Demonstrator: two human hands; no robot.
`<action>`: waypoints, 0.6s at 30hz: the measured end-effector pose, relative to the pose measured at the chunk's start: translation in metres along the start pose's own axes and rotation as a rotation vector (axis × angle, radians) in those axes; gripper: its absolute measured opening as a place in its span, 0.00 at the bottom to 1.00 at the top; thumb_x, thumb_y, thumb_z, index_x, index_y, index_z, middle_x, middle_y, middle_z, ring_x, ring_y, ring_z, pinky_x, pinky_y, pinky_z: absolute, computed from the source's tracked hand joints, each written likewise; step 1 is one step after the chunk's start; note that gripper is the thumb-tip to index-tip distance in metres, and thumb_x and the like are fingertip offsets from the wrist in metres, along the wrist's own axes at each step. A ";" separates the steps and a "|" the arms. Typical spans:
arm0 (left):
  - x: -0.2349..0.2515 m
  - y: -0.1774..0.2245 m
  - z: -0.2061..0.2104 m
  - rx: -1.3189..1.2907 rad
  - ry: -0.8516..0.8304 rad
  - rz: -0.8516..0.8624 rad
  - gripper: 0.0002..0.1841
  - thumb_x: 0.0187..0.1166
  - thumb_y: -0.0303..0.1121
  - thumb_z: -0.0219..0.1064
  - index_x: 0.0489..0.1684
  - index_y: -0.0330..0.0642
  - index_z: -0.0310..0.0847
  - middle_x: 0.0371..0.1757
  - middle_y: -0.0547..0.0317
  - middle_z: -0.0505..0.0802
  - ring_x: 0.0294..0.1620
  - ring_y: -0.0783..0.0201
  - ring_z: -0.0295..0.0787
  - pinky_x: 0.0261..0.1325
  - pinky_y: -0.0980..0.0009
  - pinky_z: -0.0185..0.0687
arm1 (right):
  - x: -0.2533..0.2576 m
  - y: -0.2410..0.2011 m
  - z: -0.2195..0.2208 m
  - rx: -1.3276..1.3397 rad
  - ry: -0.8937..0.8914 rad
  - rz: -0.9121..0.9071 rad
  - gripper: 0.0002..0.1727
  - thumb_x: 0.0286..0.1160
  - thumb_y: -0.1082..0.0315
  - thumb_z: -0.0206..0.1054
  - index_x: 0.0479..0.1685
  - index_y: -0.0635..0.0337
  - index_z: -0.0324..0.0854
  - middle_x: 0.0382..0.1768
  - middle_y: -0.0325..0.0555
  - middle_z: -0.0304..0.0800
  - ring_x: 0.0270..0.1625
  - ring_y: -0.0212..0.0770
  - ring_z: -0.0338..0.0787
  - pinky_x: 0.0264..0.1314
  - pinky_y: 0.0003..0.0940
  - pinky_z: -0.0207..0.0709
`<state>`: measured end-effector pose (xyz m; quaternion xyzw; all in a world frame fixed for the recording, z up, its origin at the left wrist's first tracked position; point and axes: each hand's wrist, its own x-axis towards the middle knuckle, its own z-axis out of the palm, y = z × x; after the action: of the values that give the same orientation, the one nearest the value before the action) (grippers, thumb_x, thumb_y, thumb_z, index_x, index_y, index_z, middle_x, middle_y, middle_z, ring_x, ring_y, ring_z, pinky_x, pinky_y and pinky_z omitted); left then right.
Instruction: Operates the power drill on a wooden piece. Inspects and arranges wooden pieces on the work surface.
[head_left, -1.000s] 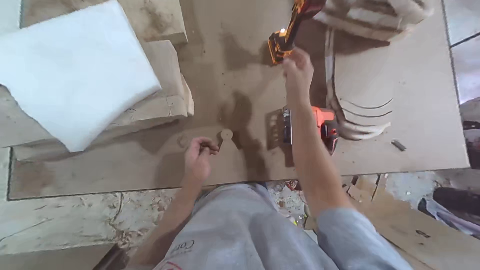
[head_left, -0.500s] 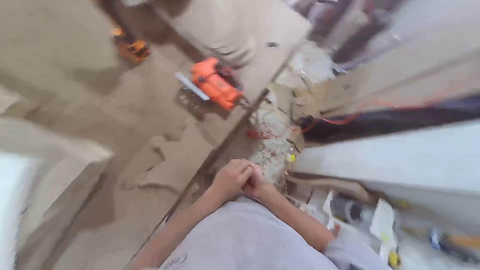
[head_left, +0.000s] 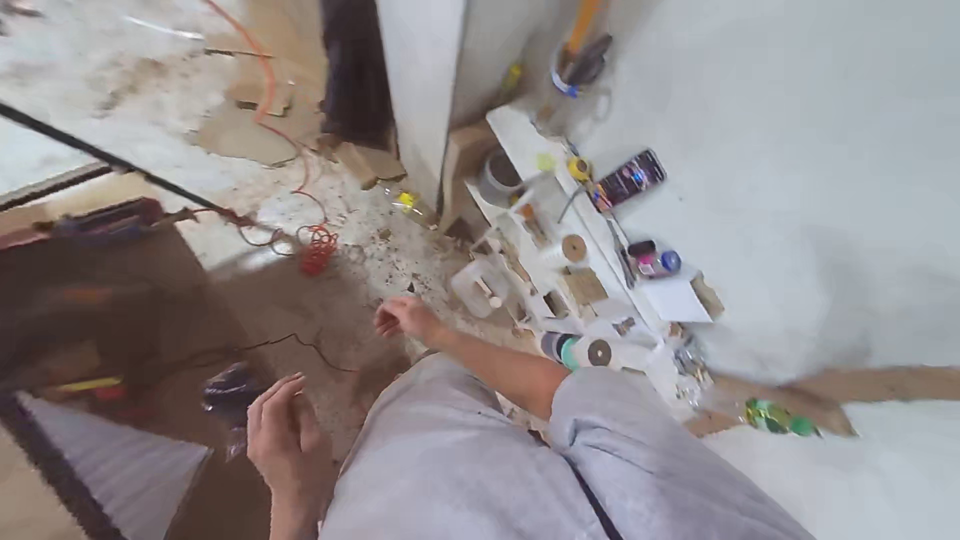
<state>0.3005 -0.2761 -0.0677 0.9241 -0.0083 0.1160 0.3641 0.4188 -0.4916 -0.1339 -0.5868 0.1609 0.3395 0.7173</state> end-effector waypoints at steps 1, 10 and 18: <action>-0.003 0.002 0.013 -0.078 -0.055 -0.068 0.18 0.84 0.27 0.51 0.57 0.21 0.81 0.59 0.30 0.88 0.63 0.49 0.87 0.69 0.58 0.81 | 0.006 0.019 -0.041 -0.125 0.124 0.051 0.22 0.95 0.63 0.46 0.62 0.73 0.79 0.44 0.55 0.91 0.41 0.40 0.93 0.49 0.37 0.89; 0.024 0.039 0.096 -0.477 -0.464 -0.124 0.18 0.89 0.31 0.48 0.55 0.22 0.78 0.48 0.53 0.91 0.45 0.76 0.90 0.57 0.73 0.88 | -0.237 -0.007 -0.319 -0.606 1.170 -0.084 0.19 0.91 0.65 0.51 0.67 0.66 0.80 0.53 0.60 0.91 0.52 0.51 0.93 0.60 0.52 0.86; 0.076 0.069 0.109 -0.277 -0.636 0.061 0.26 0.91 0.40 0.44 0.63 0.20 0.77 0.53 0.29 0.90 0.53 0.51 0.91 0.63 0.53 0.86 | -0.367 0.002 -0.469 -0.796 1.384 0.017 0.27 0.95 0.54 0.44 0.70 0.61 0.83 0.63 0.61 0.90 0.68 0.57 0.88 0.75 0.61 0.74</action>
<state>0.3905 -0.3954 -0.0817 0.8550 -0.1646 -0.1693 0.4617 0.2327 -1.0465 -0.0260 -0.8752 0.4408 -0.0643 0.1885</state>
